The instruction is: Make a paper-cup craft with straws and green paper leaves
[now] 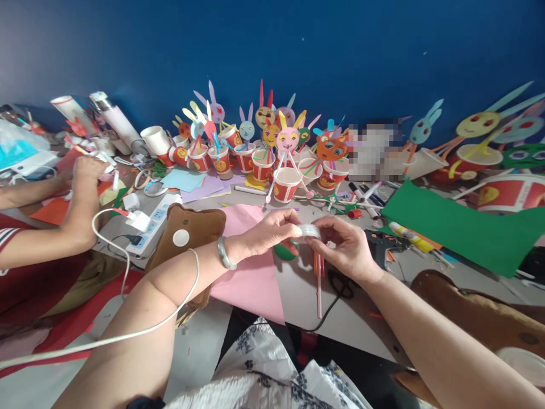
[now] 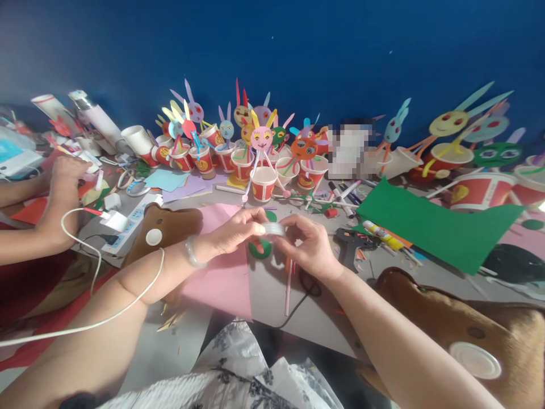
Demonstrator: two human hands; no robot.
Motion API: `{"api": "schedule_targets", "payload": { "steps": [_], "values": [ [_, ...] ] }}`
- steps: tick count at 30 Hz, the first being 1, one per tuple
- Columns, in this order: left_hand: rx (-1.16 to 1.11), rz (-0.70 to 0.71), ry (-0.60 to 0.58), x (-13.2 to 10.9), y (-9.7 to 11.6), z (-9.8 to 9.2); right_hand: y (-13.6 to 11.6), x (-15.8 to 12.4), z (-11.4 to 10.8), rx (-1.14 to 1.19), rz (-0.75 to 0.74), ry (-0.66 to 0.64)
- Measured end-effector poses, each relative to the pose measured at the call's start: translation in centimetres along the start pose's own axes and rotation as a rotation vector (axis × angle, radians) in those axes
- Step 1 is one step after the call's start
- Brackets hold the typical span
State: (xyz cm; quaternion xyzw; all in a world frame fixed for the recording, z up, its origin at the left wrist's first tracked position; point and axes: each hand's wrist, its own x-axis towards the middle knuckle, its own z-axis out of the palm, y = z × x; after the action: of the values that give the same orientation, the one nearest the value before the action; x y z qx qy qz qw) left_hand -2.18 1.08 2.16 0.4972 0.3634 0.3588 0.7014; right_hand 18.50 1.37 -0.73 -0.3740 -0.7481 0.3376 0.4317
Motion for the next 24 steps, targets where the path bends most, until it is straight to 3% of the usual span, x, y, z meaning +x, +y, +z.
{"api": "schedule_targets", "payload": {
  "steps": [4,6,10,13,19,24],
  "values": [
    [-0.093,0.104,0.352,0.5,0.9,-0.2,0.1,0.0,0.0,0.057,0.050,0.031],
    [-0.143,0.128,0.423,0.6,0.8,-0.2,0.1,0.1,0.0,0.064,0.057,0.081],
    [-0.111,0.084,0.176,0.2,0.0,0.1,-0.1,0.1,0.0,0.066,0.039,0.145],
    [-0.073,0.106,0.070,-0.1,-0.6,0.3,-0.4,0.0,0.0,0.025,-0.025,0.123],
    [-0.008,0.130,0.012,-0.2,-0.5,0.1,-1.0,-0.1,0.1,-0.061,-0.106,0.167],
    [0.030,0.162,-0.010,-0.5,-0.4,-0.1,-0.9,-0.2,0.1,0.002,-0.133,0.160]
  ]
}}
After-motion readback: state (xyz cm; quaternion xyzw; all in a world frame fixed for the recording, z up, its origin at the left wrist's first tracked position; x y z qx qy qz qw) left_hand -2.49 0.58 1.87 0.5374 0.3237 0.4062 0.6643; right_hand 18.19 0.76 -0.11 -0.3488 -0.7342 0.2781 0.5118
